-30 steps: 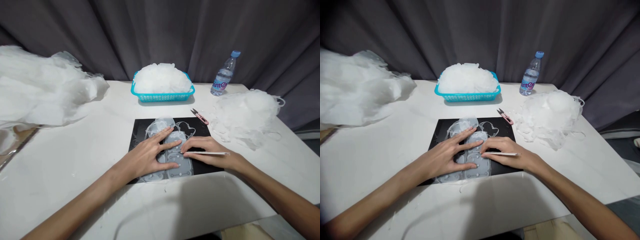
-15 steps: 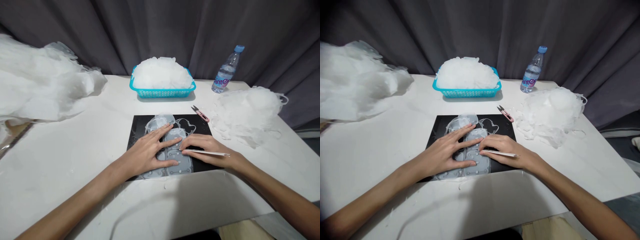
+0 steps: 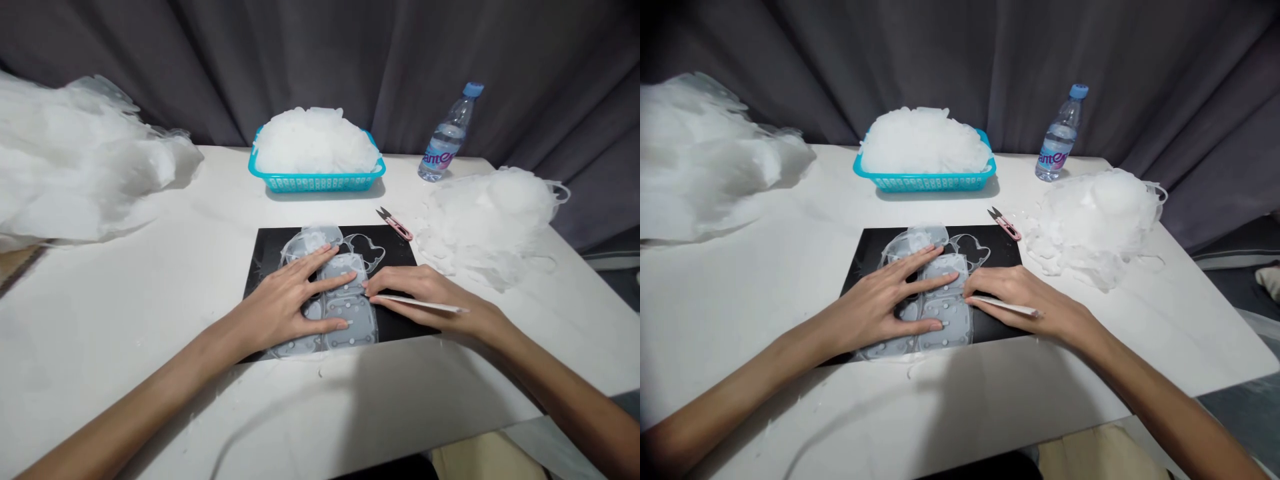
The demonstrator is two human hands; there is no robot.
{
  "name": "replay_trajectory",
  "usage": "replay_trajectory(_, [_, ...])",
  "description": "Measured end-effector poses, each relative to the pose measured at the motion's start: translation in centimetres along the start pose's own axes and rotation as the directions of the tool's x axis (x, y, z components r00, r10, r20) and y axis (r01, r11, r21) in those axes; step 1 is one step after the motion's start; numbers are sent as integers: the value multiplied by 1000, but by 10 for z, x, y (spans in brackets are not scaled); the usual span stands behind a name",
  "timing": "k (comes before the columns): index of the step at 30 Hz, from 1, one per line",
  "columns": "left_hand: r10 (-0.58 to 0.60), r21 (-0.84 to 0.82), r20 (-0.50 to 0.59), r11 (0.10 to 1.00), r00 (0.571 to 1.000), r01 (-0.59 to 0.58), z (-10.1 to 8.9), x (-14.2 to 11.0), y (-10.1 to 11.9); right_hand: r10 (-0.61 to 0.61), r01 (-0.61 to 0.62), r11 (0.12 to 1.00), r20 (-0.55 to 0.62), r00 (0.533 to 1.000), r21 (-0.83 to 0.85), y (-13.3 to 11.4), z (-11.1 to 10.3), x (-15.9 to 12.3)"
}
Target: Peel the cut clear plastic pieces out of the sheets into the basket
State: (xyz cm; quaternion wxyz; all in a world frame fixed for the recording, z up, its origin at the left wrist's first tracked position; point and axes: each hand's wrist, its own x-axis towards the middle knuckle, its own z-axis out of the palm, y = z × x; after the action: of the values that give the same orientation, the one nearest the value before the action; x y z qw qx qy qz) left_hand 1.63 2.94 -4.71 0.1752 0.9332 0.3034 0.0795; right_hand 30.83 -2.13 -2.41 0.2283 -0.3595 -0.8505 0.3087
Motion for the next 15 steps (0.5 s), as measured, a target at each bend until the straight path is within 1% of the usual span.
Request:
replay_trajectory(4, [6, 5, -7, 1000, 1000, -6, 0, 2, -2, 17, -14, 998, -41, 999, 63, -1, -3, -1])
replay_trajectory(10, [3, 40, -2, 999, 1000, -3, -1, 1, -2, -43, 48, 995, -57, 997, 92, 4, 14, 4])
replay_trajectory(15, [-2, 34, 1, 999, 1000, 2, -1, 0, -1, -98, 100, 994, -39, 994, 50, 7, 21, 4])
